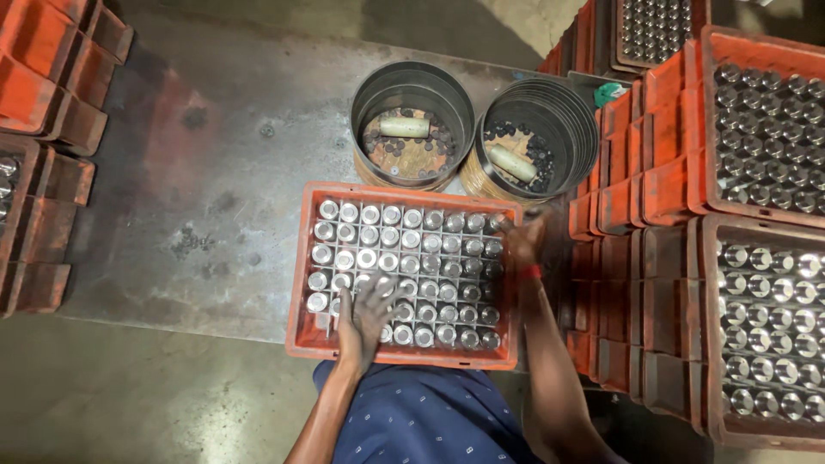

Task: The person arranges small cylindrical metal parts into a red plastic crate, placing them one by one into the crate's compartments. The person uses both hands to pick up and place the metal parts, ensuring they fit neatly into the crate.

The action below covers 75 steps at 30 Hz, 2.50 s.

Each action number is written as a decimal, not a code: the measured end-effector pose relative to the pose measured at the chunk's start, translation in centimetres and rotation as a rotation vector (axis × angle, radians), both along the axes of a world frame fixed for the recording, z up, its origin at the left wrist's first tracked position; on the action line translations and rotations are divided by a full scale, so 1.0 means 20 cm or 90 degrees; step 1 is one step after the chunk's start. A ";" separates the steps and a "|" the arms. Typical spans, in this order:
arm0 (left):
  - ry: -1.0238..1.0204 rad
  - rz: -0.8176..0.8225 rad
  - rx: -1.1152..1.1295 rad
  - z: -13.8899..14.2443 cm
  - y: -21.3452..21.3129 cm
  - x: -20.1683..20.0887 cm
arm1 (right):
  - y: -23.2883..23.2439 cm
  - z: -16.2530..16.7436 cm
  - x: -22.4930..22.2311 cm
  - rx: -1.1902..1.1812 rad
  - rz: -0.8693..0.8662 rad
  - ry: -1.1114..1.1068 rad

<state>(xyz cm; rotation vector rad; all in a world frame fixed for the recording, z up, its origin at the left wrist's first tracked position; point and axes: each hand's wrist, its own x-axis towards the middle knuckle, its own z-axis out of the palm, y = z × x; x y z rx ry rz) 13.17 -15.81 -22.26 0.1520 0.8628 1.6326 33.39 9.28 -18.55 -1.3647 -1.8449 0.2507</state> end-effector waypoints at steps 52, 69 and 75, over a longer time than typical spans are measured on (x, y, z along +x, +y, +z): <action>0.779 -0.024 -0.569 -0.03 0.15 -0.62 | -0.58 0.13 0.46 -0.579 0.294 0.713; 0.808 0.004 -0.591 -0.05 0.15 -0.58 | -0.88 0.17 0.65 0.093 0.449 -0.079; 0.831 0.014 -0.593 -0.05 0.15 -0.58 | -0.86 0.02 0.60 0.024 0.316 0.133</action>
